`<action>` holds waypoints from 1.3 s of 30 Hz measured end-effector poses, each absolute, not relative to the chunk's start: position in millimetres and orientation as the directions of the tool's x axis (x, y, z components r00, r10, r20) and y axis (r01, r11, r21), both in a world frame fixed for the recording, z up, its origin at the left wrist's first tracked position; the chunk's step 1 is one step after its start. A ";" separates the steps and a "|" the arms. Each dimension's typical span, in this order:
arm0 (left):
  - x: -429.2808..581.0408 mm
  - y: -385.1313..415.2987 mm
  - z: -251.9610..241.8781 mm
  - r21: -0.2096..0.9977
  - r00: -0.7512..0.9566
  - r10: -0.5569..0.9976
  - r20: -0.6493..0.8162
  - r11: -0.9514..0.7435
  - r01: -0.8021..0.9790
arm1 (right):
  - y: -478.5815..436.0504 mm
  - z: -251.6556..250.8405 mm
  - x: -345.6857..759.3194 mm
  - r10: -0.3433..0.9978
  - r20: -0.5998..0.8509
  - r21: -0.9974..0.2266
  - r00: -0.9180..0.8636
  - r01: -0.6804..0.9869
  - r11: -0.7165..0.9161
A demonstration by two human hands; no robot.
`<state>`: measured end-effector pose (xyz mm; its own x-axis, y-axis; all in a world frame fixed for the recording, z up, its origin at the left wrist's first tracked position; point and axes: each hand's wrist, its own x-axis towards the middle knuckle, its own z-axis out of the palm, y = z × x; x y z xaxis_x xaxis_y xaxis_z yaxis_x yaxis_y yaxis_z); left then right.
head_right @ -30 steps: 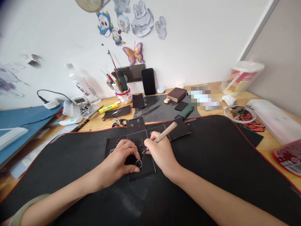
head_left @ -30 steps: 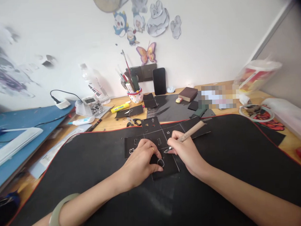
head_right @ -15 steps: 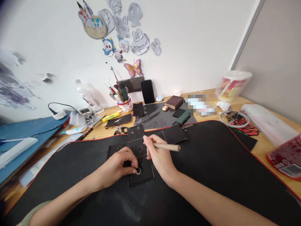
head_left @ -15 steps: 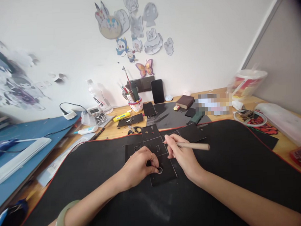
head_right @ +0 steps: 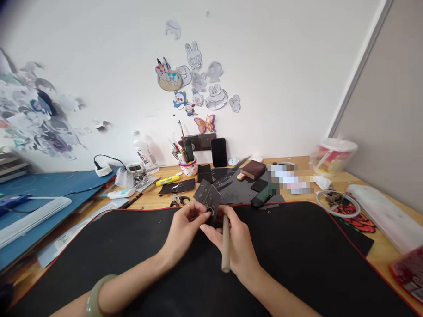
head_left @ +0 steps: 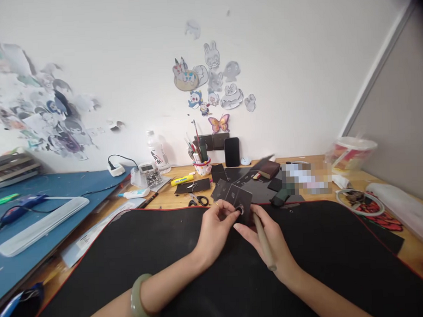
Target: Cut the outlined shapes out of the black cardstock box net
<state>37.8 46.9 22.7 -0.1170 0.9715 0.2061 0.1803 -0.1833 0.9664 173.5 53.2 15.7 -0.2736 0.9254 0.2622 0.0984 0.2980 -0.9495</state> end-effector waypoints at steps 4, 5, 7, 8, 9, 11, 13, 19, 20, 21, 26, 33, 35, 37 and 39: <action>50.8 48.2 20.0 0.986 -0.100 0.981 0.165 -0.161 0.043 | 52.8 12.9 169.7 0.955 0.244 -0.966 -0.168 0.049 0.255; 51.0 48.7 20.3 0.988 -0.094 0.984 0.153 -0.153 0.013 | 53.4 12.2 169.1 0.961 0.232 -0.972 -0.148 0.005 0.236; 49.3 49.8 21.6 0.990 -0.088 0.987 0.136 -0.139 -0.033 | 54.8 11.5 168.1 0.974 0.194 -0.980 -0.120 -0.071 0.186; 47.9 50.2 22.3 0.990 -0.091 0.987 0.130 -0.135 -0.049 | 55.4 11.7 167.8 0.977 0.179 -0.982 -0.112 -0.082 0.171; 46.5 50.7 23.1 0.990 -0.095 0.988 0.125 -0.131 -0.061 | 55.8 12.2 167.6 0.979 0.176 -0.983 -0.107 -0.070 0.169; 44.4 51.3 24.3 0.990 -0.101 0.989 0.110 -0.119 -0.082 | 56.5 13.9 167.6 0.974 0.204 -0.979 -0.102 0.011 0.206; 43.5 51.5 25.3 0.990 -0.099 0.991 0.092 -0.102 -0.102 | 57.4 15.1 168.1 0.961 0.249 -0.959 -0.119 0.108 0.262; 42.0 52.9 28.1 0.988 -0.060 0.994 0.087 -0.094 -0.120 | 62.1 12.0 168.3 0.963 0.236 -0.964 -0.130 0.094 0.249; 41.1 53.6 28.4 0.988 -0.054 0.994 0.095 -0.101 -0.114 | 62.6 11.7 168.1 0.966 0.221 -0.970 -0.132 0.072 0.232; 40.0 54.4 28.6 0.989 -0.049 0.993 0.104 -0.109 -0.105 | 62.9 11.7 167.9 0.969 0.207 -0.975 -0.134 0.052 0.215; 33.8 59.6 27.5 0.988 -0.040 0.988 0.148 -0.149 -0.028 | 61.0 17.4 167.3 0.981 0.158 -0.988 -0.111 -0.021 0.156; 23.7 67.3 36.4 0.974 -0.103 0.969 0.226 -0.226 0.020 | 63.1 14.3 167.1 0.995 0.079 -0.989 -0.053 -0.131 0.072; 19.5 69.1 43.5 0.964 -0.113 0.957 0.267 -0.265 0.037 | 63.8 13.7 165.8 0.997 0.070 -0.986 -0.045 -0.157 0.062; 11.9 71.8 51.3 0.947 -0.156 0.934 0.321 -0.314 0.067 | 63.3 16.1 165.0 0.997 0.067 -0.982 -0.029 -0.179 0.061; -1.2 76.3 58.1 0.925 -0.241 0.893 0.380 -0.361 0.120 | 62.9 20.2 165.6 0.997 0.075 -0.979 -0.015 -0.193 0.070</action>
